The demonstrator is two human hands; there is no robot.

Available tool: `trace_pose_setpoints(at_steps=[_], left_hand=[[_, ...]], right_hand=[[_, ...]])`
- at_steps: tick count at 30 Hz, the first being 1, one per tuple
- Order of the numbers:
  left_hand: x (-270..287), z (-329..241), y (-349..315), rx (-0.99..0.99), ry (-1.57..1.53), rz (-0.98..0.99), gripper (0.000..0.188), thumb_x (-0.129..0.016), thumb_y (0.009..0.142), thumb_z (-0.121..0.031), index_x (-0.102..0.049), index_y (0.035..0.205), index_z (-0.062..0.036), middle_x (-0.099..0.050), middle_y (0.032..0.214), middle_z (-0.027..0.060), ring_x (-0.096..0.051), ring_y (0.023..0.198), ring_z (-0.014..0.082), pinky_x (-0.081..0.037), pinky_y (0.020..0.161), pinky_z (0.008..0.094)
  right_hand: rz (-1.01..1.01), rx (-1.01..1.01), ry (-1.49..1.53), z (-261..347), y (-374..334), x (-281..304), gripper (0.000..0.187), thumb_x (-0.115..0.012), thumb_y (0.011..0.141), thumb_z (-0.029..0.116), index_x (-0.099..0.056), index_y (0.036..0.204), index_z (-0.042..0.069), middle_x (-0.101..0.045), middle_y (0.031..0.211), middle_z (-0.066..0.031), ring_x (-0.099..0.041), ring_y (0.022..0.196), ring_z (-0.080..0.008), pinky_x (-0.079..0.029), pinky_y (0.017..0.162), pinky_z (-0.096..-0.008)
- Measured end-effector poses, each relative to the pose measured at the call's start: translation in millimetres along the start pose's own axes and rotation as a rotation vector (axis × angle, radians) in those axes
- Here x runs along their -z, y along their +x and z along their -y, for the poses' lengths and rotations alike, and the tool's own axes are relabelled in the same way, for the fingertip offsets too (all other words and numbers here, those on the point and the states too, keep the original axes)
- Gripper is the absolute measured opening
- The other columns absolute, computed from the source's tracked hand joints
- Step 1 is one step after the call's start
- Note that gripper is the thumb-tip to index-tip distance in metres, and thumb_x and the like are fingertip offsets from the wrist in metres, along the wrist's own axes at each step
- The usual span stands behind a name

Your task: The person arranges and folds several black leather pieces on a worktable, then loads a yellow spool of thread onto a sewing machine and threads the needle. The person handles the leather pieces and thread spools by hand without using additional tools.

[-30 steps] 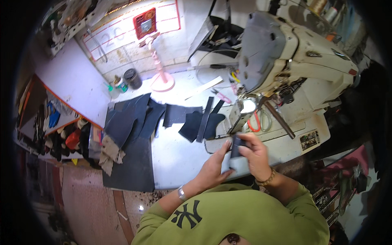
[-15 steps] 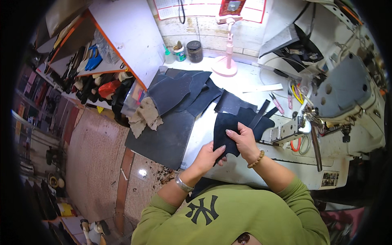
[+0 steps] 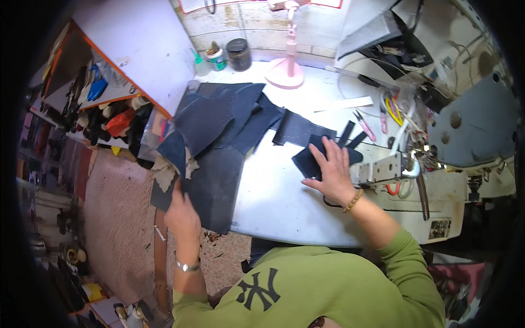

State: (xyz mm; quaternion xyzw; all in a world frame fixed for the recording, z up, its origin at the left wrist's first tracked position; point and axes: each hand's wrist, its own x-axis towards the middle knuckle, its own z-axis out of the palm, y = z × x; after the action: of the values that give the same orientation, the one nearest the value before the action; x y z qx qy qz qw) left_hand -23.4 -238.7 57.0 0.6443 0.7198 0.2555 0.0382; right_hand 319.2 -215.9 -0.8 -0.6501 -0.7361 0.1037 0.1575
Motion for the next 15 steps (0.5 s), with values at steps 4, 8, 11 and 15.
trace_pose_setpoints(at_steps=[4,8,11,15], left_hand=[[-19,17,34,-0.335,0.259,0.239,0.048,-0.061,0.087,-0.032,-0.055,0.129,-0.011,-0.04,0.142,0.02,-0.039,0.129,0.0393,-0.037,0.103,0.0483],[-38,53,83,-0.293,0.249,-0.04,0.051,-0.062,0.087,-0.031,-0.051,0.133,-0.013,-0.034,0.146,0.0203,-0.033,0.133,0.0404,-0.026,0.109,0.0533],[-43,89,104,-0.22,0.184,0.047,0.05,-0.063,0.085,-0.024,-0.052,0.131,-0.0113,-0.044,0.136,0.0196,-0.044,0.121,0.0395,-0.037,0.102,0.0465],[-28,118,86,-0.035,0.057,0.078,0.047,-0.063,0.079,-0.017,-0.054,0.124,-0.008,-0.053,0.117,0.0174,-0.055,0.103,0.0372,-0.047,0.088,0.0417]], right_hand=[[0.057,-0.008,-0.114,0,-3,-11,0.081,-0.072,0.073,0.049,-0.041,0.142,0.018,-0.026,0.151,-0.0211,-0.02,0.14,-0.0368,-0.011,0.111,-0.0607],[-0.053,0.015,-0.167,0,2,-20,0.068,-0.069,0.079,0.039,-0.046,0.138,0.015,-0.035,0.146,-0.0185,-0.031,0.135,-0.033,-0.021,0.107,-0.0572],[-0.113,0.062,-0.177,-4,14,-22,0.059,-0.069,0.081,0.029,-0.049,0.134,0.015,-0.043,0.14,-0.0166,-0.039,0.129,-0.0312,-0.028,0.103,-0.0523],[-0.17,0.028,-0.137,-3,30,-27,0.052,-0.069,0.081,0.02,-0.052,0.13,0.015,-0.05,0.134,-0.0125,-0.045,0.124,-0.0284,-0.033,0.1,-0.047]])
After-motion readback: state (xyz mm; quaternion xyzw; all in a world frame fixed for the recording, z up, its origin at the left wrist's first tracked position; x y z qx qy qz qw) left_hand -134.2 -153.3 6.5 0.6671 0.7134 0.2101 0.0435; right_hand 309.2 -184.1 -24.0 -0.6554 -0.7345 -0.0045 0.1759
